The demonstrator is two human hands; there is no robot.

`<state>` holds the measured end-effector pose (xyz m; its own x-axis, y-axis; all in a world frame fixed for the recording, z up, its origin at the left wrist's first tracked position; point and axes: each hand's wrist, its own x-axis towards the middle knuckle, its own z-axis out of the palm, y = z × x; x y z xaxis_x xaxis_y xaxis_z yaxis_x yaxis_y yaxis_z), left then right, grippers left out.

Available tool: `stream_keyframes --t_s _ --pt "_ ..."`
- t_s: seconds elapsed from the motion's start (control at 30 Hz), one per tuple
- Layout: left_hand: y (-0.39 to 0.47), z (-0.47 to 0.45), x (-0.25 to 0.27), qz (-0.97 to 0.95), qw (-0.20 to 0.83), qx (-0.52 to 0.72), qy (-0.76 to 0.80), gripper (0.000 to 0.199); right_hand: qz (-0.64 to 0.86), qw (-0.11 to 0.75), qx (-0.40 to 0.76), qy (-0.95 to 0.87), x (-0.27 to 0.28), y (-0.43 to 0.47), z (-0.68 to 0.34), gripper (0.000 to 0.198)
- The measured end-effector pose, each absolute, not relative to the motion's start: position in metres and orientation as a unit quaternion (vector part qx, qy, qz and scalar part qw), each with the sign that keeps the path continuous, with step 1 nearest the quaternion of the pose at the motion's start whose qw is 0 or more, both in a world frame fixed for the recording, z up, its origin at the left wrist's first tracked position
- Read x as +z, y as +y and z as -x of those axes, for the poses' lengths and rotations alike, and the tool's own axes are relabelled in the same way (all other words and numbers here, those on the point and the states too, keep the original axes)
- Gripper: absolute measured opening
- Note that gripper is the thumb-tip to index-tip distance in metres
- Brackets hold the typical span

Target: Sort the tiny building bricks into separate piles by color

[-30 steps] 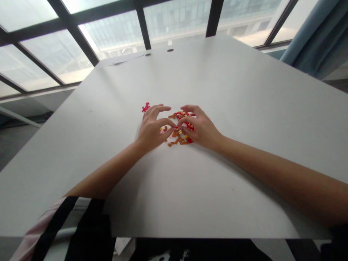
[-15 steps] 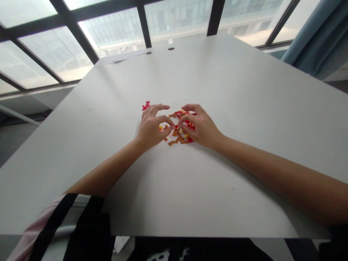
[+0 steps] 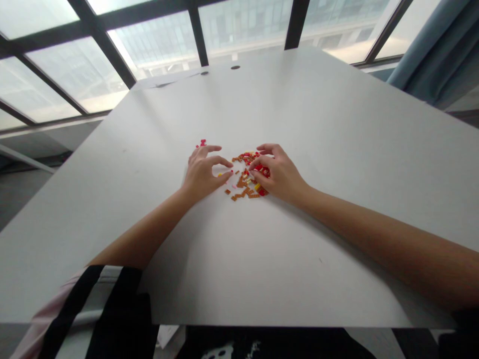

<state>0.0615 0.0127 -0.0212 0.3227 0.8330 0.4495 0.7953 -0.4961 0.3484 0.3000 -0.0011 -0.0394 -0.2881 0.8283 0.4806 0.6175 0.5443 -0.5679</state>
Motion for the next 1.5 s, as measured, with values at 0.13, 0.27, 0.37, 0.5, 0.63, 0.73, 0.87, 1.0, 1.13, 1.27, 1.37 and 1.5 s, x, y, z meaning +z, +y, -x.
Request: stream_keyframes --t_s 0.13,0.27,0.37,0.5,0.63,0.73,0.87,1.0,1.13,1.27,1.37,1.5 --pt "0.013 -0.062 -0.025 -0.815 0.038 0.286 0.503 0.005 0.454 0.384 0.136 -0.792 -0.040 0.000 -0.300 0.009" --pt "0.015 -0.064 -0.027 -0.816 0.040 0.293 0.496 0.009 0.448 0.386 0.131 -0.795 -0.042 0.001 -0.301 0.009" --pt "0.017 -0.065 -0.027 -0.818 0.046 0.288 0.496 0.011 0.446 0.387 0.130 -0.796 -0.044 0.002 -0.302 0.009" --pt "0.016 -0.065 -0.026 -0.822 0.058 0.279 0.493 0.007 0.446 0.389 0.131 -0.795 -0.044 0.002 -0.302 0.010" --pt "0.016 -0.064 -0.025 -0.817 0.056 0.295 0.492 0.007 0.446 0.389 0.133 -0.795 -0.043 0.001 -0.302 0.009" --pt "0.021 -0.058 -0.021 -0.803 0.048 0.322 0.498 0.009 0.447 0.389 0.137 -0.794 -0.042 0.000 -0.302 0.008" --pt "0.033 -0.040 -0.018 -0.767 0.018 0.356 0.533 0.010 0.445 0.389 0.137 -0.795 -0.043 -0.001 -0.302 0.008" --pt "0.048 -0.017 -0.025 -0.715 -0.009 0.365 0.596 0.010 0.445 0.385 0.137 -0.797 -0.043 -0.001 -0.302 0.009" --pt "0.059 -0.002 -0.034 -0.688 -0.006 0.358 0.631 0.019 0.442 0.389 0.132 -0.798 -0.044 -0.001 -0.303 0.008" --pt "0.063 0.003 -0.036 -0.677 0.008 0.350 0.648 0.024 0.442 0.387 0.131 -0.798 -0.045 0.001 -0.303 0.007" --pt "0.064 0.002 -0.037 -0.654 0.011 0.352 0.669 0.019 0.444 0.385 0.131 -0.798 -0.045 0.001 -0.304 0.007" --pt "0.063 -0.001 -0.037 -0.619 0.014 0.341 0.707 0.018 0.445 0.384 0.133 -0.798 -0.044 0.001 -0.304 0.009"
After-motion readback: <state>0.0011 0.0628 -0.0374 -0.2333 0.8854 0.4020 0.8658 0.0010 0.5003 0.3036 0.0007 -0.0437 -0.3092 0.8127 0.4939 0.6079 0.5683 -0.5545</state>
